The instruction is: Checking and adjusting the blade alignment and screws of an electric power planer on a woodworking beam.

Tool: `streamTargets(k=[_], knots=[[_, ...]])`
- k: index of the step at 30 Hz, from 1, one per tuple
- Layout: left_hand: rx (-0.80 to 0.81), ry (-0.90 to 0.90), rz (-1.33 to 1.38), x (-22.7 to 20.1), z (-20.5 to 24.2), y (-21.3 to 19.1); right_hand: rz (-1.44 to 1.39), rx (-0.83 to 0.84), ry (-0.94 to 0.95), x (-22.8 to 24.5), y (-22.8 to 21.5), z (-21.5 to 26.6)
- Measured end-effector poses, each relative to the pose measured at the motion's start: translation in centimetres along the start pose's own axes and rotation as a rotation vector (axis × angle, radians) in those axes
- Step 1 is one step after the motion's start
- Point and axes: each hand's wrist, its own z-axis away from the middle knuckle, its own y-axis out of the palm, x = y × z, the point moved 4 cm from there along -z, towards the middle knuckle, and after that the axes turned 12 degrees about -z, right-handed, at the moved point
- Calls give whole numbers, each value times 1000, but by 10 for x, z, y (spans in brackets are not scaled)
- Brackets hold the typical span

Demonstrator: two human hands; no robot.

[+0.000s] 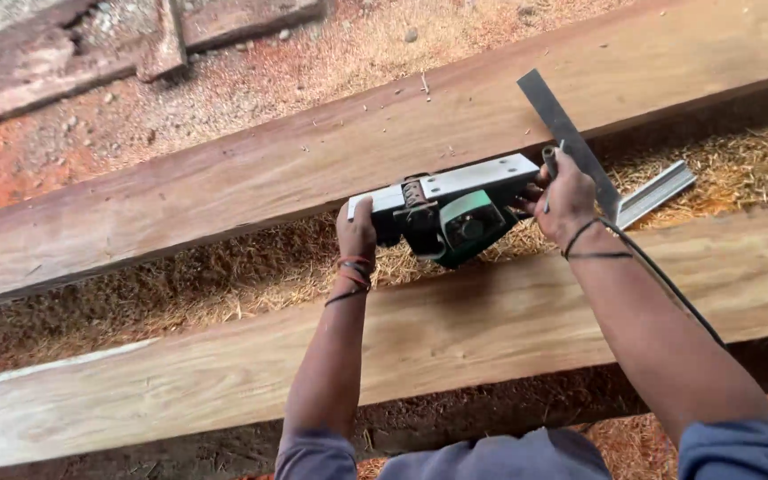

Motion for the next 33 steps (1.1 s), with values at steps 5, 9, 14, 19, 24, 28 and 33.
streamTargets(k=[5,9,14,19,24,28,33], knots=[[-25,127,-1,-21,4,-12,176,50,-57,19,11,19],[-2,157,-75,-30,-13,-13,91,156,-8,11,4,-11],[102,144,-281,-64,6,-26,226,335,114,20,-16,-20],[-148,998,-881,-127,66,-30,787,560,-110,64,34,8],[-14,1041,-1083,-118,57,-12,925,600,-246,79,80,15],[6,1058,-1031,-114,55,-7,1165,772,-197,70,134,34],[33,1003,-916,-110,56,-4,1474,980,-379,38,183,49]])
